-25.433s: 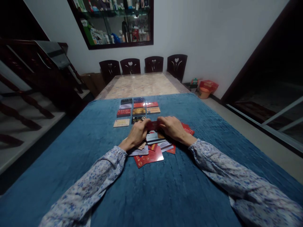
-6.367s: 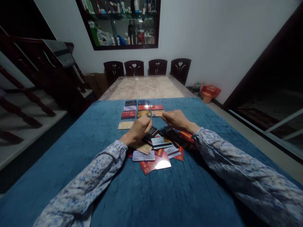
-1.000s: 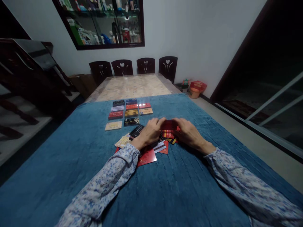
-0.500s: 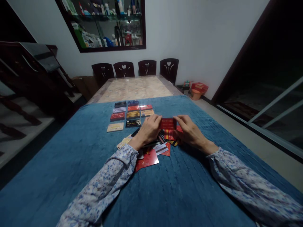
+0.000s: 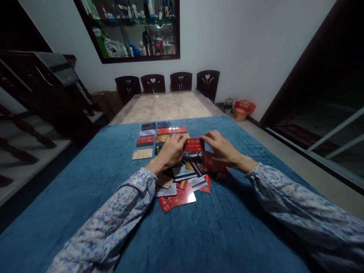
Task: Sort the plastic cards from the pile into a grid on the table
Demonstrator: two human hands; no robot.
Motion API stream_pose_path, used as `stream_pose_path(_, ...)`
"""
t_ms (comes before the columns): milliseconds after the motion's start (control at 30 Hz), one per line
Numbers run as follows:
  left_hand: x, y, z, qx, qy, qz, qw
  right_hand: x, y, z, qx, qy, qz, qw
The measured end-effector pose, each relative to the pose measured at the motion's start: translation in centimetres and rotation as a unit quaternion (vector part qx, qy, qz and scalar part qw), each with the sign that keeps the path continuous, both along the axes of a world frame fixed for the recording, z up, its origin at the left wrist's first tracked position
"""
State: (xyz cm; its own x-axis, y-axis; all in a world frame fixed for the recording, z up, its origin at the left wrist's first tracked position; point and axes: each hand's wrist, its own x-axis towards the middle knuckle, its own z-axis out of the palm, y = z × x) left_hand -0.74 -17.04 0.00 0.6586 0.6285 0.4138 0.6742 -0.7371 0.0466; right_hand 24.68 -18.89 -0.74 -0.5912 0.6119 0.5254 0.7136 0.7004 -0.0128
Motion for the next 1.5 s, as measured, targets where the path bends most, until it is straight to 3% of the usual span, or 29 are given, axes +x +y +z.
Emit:
stream_pose_path(267,-2.7,2.7,1.9,-0.006,0.040,0.046,0.998,-2.9,4.5,1.6,-0.034,-0.023,0.025,0.999)
stream_pose_path(667,-6.8,7.8,2.3,-0.023,0.079,0.104,0.991,-8.1,10.8,2.6,-0.070,-0.083,0.006,0.994)
stream_pose_path(867,-7.7,9.8,2.5,-0.072,0.117,0.158,0.978,-10.7,12.9,3.0,-0.114,-0.119,-0.034,0.986)
stream_pose_path(1500,-8.6,15.6,0.7,-0.152,0.162,0.212,0.952,-13.9,19.0,1.5,-0.181,-0.184,-0.090,0.962)
